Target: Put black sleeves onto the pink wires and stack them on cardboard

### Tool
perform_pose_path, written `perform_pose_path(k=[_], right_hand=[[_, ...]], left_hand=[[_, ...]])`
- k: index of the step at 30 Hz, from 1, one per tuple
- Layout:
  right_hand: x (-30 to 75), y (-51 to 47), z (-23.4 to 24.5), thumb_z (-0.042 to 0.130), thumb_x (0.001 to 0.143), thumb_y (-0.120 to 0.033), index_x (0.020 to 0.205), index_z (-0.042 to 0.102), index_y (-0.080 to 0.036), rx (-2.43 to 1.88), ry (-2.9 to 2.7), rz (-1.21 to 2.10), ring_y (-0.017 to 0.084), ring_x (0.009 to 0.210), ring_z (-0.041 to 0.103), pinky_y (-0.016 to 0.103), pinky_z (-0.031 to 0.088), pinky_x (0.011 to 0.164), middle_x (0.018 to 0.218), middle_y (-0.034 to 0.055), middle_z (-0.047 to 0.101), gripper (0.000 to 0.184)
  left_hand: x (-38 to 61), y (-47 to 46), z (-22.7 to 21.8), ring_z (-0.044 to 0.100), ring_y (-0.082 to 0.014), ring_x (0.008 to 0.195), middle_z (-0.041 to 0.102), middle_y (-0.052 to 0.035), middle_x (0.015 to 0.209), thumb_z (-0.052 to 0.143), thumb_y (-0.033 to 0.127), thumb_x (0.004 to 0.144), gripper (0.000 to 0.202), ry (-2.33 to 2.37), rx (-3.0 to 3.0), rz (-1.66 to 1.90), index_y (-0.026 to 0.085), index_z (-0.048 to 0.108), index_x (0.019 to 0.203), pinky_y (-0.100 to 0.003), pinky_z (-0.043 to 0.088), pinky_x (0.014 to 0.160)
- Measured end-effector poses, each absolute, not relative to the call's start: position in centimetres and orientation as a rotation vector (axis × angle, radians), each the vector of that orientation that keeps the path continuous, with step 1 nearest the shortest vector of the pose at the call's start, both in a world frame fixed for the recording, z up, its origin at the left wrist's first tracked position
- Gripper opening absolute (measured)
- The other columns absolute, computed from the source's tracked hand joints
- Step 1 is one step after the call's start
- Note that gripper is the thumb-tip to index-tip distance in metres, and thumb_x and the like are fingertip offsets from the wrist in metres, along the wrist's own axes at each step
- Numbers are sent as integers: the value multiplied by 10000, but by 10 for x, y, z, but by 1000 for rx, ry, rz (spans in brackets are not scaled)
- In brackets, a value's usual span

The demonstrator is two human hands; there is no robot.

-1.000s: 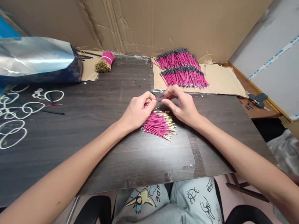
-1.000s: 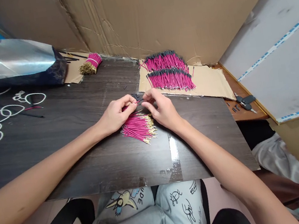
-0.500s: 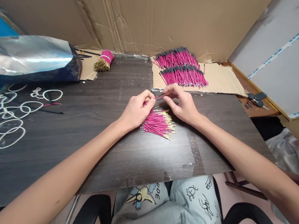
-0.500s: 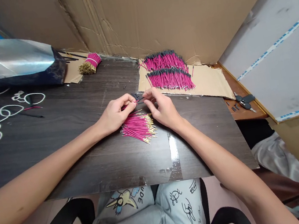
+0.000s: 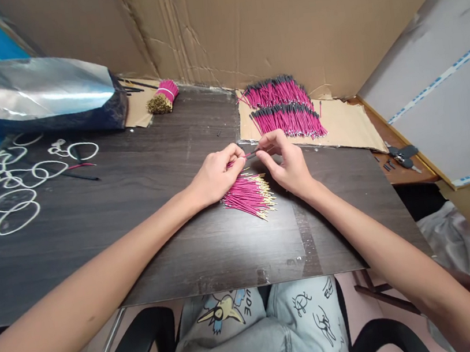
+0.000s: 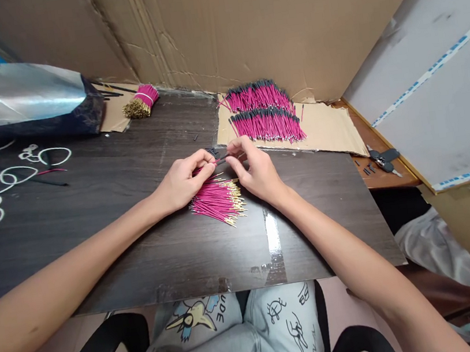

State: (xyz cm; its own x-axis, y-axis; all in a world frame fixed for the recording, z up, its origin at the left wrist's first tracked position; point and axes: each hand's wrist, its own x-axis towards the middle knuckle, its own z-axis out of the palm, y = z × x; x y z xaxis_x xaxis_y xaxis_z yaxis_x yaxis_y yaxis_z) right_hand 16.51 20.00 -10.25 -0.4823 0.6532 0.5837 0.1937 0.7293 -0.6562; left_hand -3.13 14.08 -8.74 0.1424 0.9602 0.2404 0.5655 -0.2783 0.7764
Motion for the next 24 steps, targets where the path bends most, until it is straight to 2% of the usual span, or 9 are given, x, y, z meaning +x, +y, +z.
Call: perform_pose_path(k=[9, 16, 24], right_hand=[[165, 200, -100, 588, 962, -240, 980, 556, -235, -693, -2021, 590, 168, 826, 623, 346, 542, 784, 928, 18, 649, 36], [166, 200, -100, 566, 968, -232, 977, 585, -229, -677, -2044, 622, 178, 868, 631, 354, 540, 800, 948, 26, 657, 22], [165, 200, -103, 509, 999, -228, 1027, 581, -218, -626, -2044, 858, 152, 829, 650, 337, 558, 790, 984, 31, 645, 78]], left_hand=[[-32, 141, -87, 427, -119, 577, 527, 45, 632, 496, 316, 969, 169, 1470, 1902, 997, 186, 576, 899, -278, 317, 601], [-32, 142, -88, 454, -123, 611, 565, 33, 681, 486, 326, 975, 173, 1470, 1921, 984, 185, 575, 926, -272, 332, 622], [-34, 142, -88, 437, -124, 604, 537, 45, 663, 461, 332, 991, 179, 1466, 1946, 964, 193, 560, 936, -267, 328, 617]])
